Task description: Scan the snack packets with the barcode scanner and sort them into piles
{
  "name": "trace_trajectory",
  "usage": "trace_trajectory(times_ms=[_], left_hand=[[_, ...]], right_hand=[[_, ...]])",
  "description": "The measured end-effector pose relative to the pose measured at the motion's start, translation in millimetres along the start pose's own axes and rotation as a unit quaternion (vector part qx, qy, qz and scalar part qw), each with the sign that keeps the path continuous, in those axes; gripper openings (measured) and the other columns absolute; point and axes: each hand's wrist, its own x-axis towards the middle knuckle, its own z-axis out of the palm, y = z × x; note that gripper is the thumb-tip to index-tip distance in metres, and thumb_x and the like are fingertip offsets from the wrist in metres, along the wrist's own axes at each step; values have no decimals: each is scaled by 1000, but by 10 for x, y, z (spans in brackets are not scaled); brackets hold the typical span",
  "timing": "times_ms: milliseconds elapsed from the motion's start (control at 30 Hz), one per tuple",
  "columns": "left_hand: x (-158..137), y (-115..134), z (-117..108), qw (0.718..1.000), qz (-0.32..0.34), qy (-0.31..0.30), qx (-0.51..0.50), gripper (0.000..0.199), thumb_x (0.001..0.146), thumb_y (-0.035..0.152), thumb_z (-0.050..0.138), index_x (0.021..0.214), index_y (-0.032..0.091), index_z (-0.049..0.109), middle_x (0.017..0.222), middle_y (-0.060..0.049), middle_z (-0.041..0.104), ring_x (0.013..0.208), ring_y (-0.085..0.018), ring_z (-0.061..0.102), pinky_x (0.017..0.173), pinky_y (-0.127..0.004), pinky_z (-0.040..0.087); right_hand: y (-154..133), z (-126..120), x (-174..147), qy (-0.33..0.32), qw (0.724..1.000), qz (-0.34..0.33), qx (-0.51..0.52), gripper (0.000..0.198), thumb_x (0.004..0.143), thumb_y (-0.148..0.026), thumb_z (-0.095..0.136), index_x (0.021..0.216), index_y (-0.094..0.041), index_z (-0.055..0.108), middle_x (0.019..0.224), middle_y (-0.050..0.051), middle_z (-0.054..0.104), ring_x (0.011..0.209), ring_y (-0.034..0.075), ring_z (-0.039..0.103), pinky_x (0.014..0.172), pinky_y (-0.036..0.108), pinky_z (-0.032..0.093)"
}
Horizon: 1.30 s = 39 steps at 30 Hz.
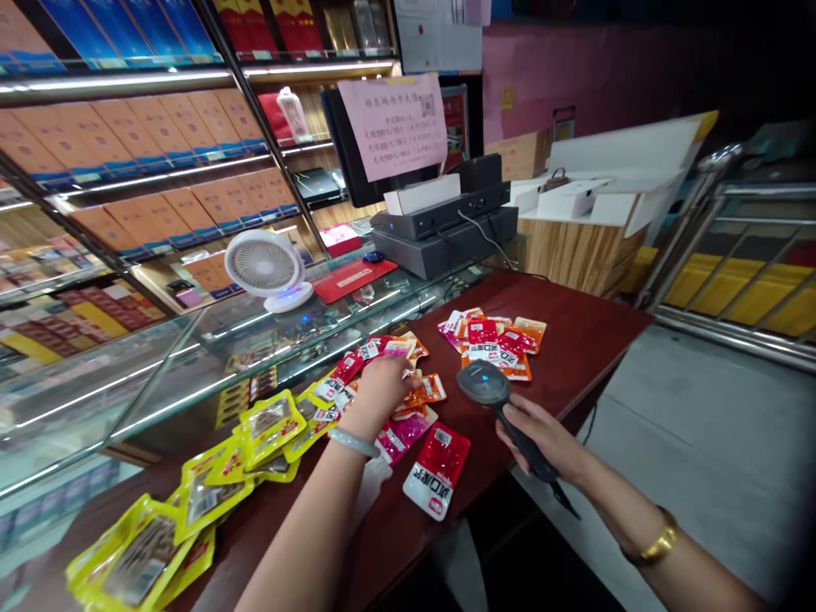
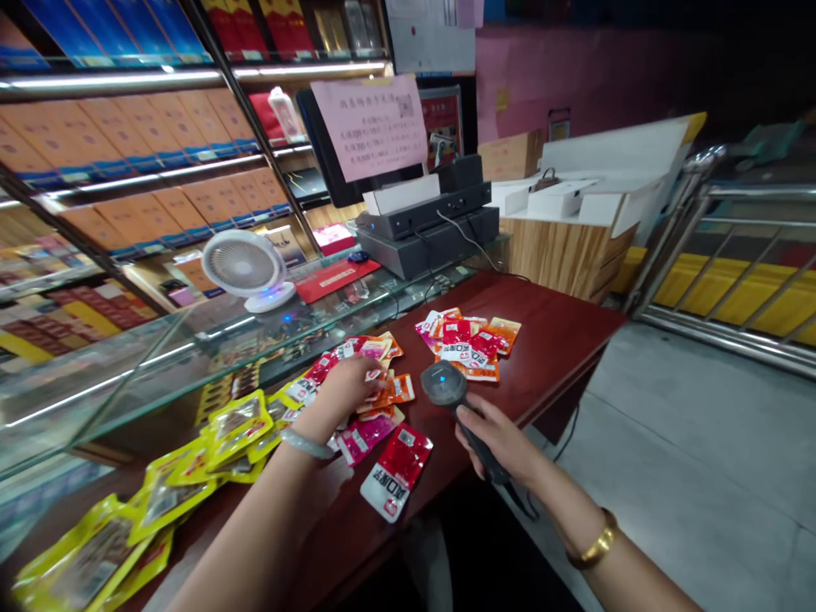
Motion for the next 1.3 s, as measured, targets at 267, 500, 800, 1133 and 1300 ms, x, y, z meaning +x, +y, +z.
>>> trace_trajectory(times_ms=[267,500,800,1133,1300], left_hand=[[-269,-95,264,996,21,13,86,69,71,60,68,133,33,54,144,-10,47,134,-35,38,107,-53,31],[-234,-387,256,991,-85,58,85,63,87,49,54,140,17,46,134,-16,57,128,-31,48,106,-46,34],[-331,-583,197,996,-82,17,38,63,82,57,56,130,15,56,134,-18,57,125,-32,51,104,-42,36],[-469,-601,102,994,-82,-77,7,97,63,33,77,148,19,33,144,-21,47,129,-33,48,102,-43,37],[-519,-581,-159,993,-85,-79,6,33,78,31,61,110,27,70,101,-10,73,92,-26,66,78,-32,44]], right_hand=[[33,164,-19,-22,999,28,-16,41,87,-57,57,103,-21,47,59,-9,53,32,6,47,32,16,38],[14,275,-27,-44,998,35,-30,41,89,-57,54,103,-19,48,60,-8,52,33,5,48,34,15,38],[114,389,102,-69,997,37,-3,34,93,-51,52,104,-20,48,61,-8,52,32,4,48,31,12,36],[130,439,112,-61,996,54,36,36,92,-52,53,106,-19,48,60,-7,55,31,5,49,30,12,37],[125,444,101,-58,996,58,37,38,92,-51,54,110,-19,47,61,-7,55,32,5,49,30,12,38]])
